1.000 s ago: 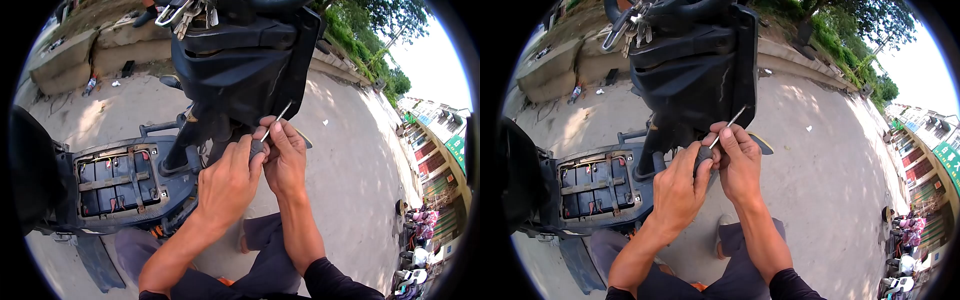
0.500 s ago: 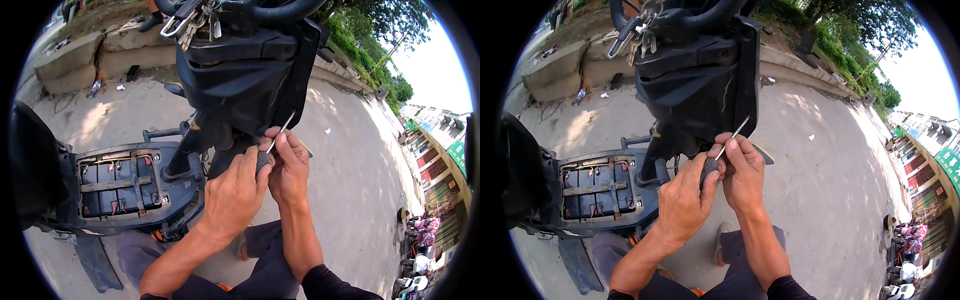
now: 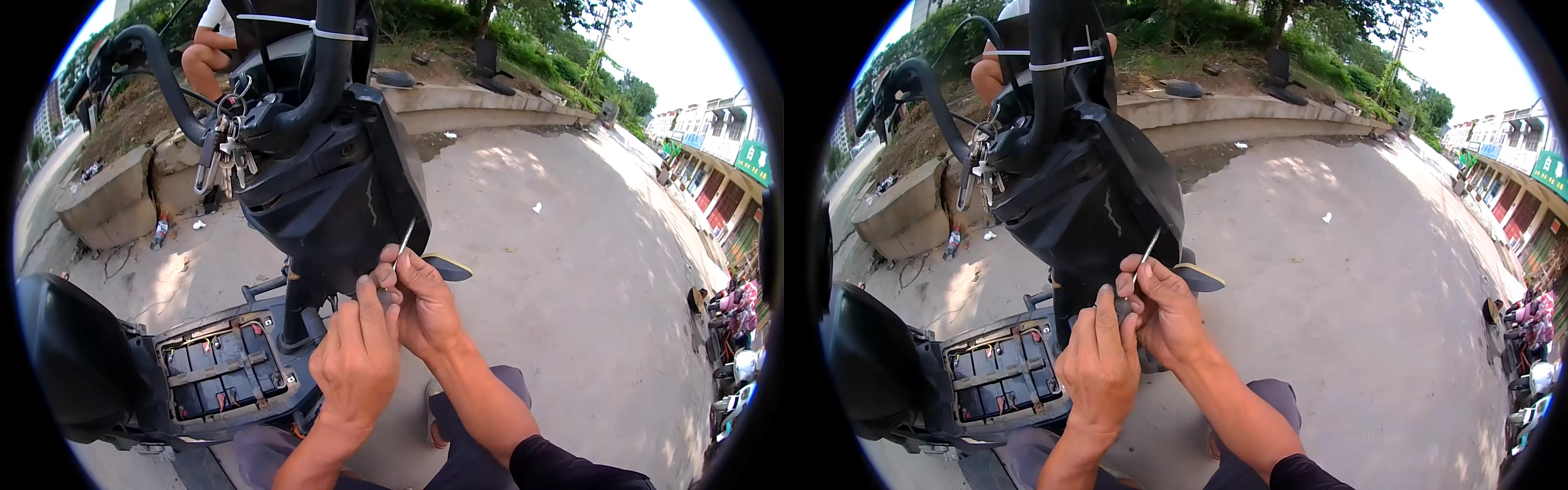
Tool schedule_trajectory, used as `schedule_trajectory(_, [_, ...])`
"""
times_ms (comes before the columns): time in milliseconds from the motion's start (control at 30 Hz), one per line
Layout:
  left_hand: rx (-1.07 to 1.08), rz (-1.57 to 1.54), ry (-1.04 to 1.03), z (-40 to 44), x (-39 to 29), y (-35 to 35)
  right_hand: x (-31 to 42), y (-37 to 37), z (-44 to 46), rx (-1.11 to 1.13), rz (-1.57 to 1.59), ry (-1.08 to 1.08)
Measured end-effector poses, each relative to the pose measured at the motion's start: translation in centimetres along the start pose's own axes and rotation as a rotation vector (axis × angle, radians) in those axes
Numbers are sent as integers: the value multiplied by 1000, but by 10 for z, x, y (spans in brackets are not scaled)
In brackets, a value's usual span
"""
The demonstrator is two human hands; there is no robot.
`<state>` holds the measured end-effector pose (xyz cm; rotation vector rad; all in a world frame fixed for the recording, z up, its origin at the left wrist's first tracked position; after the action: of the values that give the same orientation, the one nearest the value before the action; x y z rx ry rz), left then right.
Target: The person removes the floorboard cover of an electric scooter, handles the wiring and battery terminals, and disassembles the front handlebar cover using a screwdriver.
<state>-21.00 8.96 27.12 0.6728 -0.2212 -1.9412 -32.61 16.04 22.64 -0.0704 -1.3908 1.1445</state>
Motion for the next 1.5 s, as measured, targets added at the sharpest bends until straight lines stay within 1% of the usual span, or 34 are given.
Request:
schedule_trajectory(133, [30, -75, 84, 4, 4, -10, 8, -3, -6, -72, -230, 52])
schedule_trajectory(200, [36, -102, 142, 2, 3, -13, 9, -4, -9, -59, -246, 29])
schedule_trajectory(300, [28, -790, 540, 5, 30, -14, 11, -13, -12, -50, -294, -6])
schedule_trajectory(367, [143, -1388, 940, -6, 49, -28, 7, -14, -10, -69, -364, 5])
schedule_trajectory(400, [196, -1689, 1123, -10, 48, -31, 7, -15, -9, -108, -370, 13])
schedule_trajectory(433, [249, -1994, 1302, -13, 40, -31, 5, -12, -9, -93, -339, 18])
schedule_trajectory(467, [227, -2013, 1348, -15, 34, -31, 3, -3, -8, -78, -309, 22])
schedule_trajectory(500, [216, -1877, 1249, -14, 31, -26, 3, 1, -8, -63, -279, 27])
schedule_trajectory(533, [211, -1740, 1150, -12, 27, -19, 8, -4, -10, -100, -272, 17])
schedule_trajectory(567, [127, -1495, 918, -7, 20, -10, 12, -9, -11, -97, -258, 14])
schedule_trajectory(600, [24, -1198, 737, -3, 11, 2, 15, -13, -12, -98, -243, 10])
schedule_trajectory(700, [66, 32, 21, 0, -16, 21, 12, -12, -13, -104, -194, 26])
schedule_trajectory(733, [38, 67, -21, -4, -12, 15, 11, -10, -13, -103, -190, 24])
schedule_trajectory(833, [-11, 2, -24, -1, -8, 13, 12, -10, -13, -120, -201, 19])
schedule_trajectory(933, [-91, -270, 115, -4, 2, 7, 12, -10, -12, -126, -237, 6])
schedule_trajectory(1033, [-25, -498, 328, -9, 18, 1, 11, -15, -13, -88, -275, -28])
schedule_trajectory(1100, [94, -1082, 754, -16, 39, -11, 9, -18, -13, -29, -306, -47])
schedule_trajectory(1133, [158, -1373, 968, -21, 39, -17, 8, -19, -11, -35, -321, -45])
schedule_trajectory(1200, [170, -1235, 877, -21, 39, -9, 6, -22, -11, -50, -352, -46])
schedule_trajectory(1300, [174, -1046, 738, -17, 38, -1, 8, -15, -9, 41, -232, -11])
schedule_trajectory(1367, [174, -923, 644, -13, 34, 1, 6, -12, -10, -35, -204, -8])
schedule_trajectory(1433, [51, -470, 341, -6, 25, 10, 5, -9, -9, -117, -218, 2])
schedule_trajectory(1467, [-8, -239, 191, -5, 16, 12, 7, -12, -9, -69, -226, 12])
schedule_trajectory(1500, [-19, -137, 129, -6, 13, 13, 7, -11, -8, -78, -227, 9])
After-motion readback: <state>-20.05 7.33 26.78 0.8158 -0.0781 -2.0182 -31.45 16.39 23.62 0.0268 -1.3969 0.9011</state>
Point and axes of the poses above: each hand's wrist, its own z-axis towards the middle knuckle, its own y-axis out of the back of the hand, x = y × z, the point moved 6 cm from there along z, towards the middle knuckle, and after that the axes turned 14 degrees about -z, right-handed, at the moved point
